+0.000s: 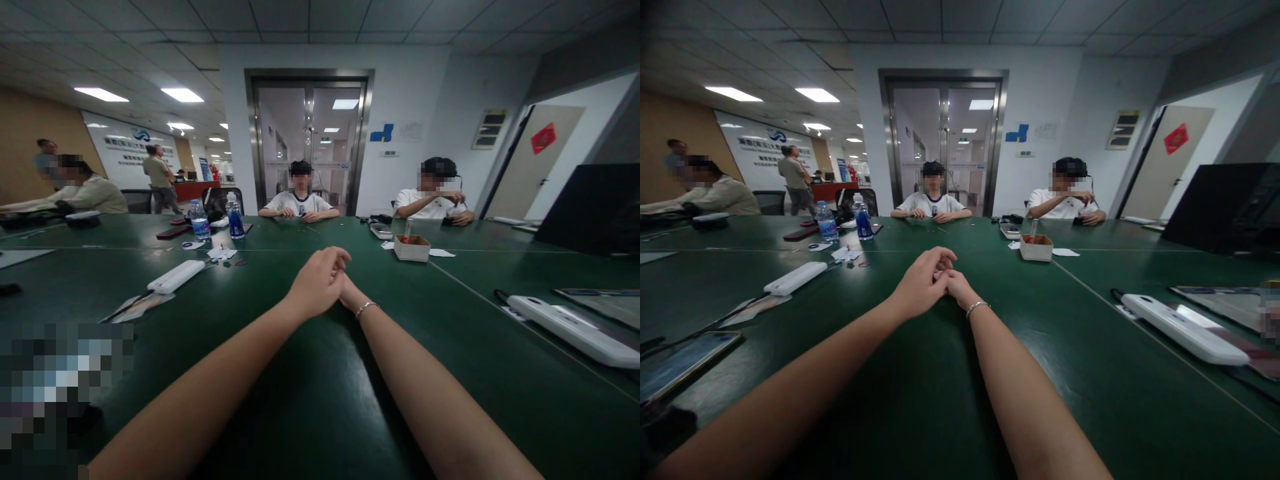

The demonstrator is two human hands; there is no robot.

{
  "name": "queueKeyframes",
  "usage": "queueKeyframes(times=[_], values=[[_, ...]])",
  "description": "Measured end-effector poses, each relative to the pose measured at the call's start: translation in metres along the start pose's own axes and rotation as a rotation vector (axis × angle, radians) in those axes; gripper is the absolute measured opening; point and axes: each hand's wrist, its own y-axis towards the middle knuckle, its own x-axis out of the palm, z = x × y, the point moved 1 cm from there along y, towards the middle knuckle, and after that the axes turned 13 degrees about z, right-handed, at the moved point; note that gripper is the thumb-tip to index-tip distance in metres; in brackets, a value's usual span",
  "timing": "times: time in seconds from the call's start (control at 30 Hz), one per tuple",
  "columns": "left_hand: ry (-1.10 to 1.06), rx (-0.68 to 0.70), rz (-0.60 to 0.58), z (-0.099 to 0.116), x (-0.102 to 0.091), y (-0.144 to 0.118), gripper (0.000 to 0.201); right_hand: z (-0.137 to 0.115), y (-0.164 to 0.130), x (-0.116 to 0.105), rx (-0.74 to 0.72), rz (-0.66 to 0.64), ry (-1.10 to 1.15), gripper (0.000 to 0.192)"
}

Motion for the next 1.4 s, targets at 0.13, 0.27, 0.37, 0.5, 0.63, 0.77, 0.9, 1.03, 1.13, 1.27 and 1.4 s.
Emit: queueKeyframes(times=[0.13, 0.27, 0.37, 0.5, 0.63, 0.77, 0.9, 1.03, 1.13, 1.27, 1.4], values=[[0.290, -0.302, 0.065, -0.087, 0.019, 0.010, 0.021, -0.002, -0.001, -0.001, 0.062, -0.014, 0.052, 0.005], [0.223, -0.635, 0.107, -0.141, 0.032, -0.006, 0.023, -0.005, -0.001, -0.001, 0.086, -0.002, 0.043, 0.004], [-0.009, -0.774, 0.099, -0.158, 0.039, -0.025, 0.034, -0.005, 0.000, -0.001, 0.089, -0.004, 0.037, 0.003], [-0.166, -0.756, 0.008, -0.160, 0.040, -0.038, 0.041, -0.002, 0.000, -0.001, 0.077, -0.002, 0.036, 0.003], [-0.185, -0.695, -0.021, -0.154, 0.036, -0.038, 0.034, -0.003, -0.001, -0.001, 0.082, 0.004, 0.012, 0.002], [-0.252, -0.719, -0.005, -0.154, 0.036, -0.036, 0.023, -0.004, -0.001, 0.000, 0.076, -0.002, -0.006, 0.002], [-0.281, -0.715, 0.008, -0.155, 0.036, -0.036, 0.018, -0.002, 0.001, 0.000, 0.076, -0.008, -0.005, 0.003], [-0.293, -0.703, -0.007, -0.154, 0.037, -0.037, 0.021, 0.000, 0.003, -0.001, 0.069, -0.018, 0.007, 0.003], [-0.244, -0.677, -0.003, -0.154, 0.036, -0.037, 0.020, -0.001, 0.003, -0.001, 0.063, -0.014, 0.002, 0.003], [-0.255, -0.698, -0.010, -0.156, 0.037, -0.037, 0.025, -0.001, 0.002, 0.000, 0.060, -0.013, -0.011, 0.004], [-0.200, -0.676, 0.009, -0.158, 0.038, -0.037, 0.022, -0.001, 0.002, 0.000, 0.056, -0.015, -0.021, 0.003]])
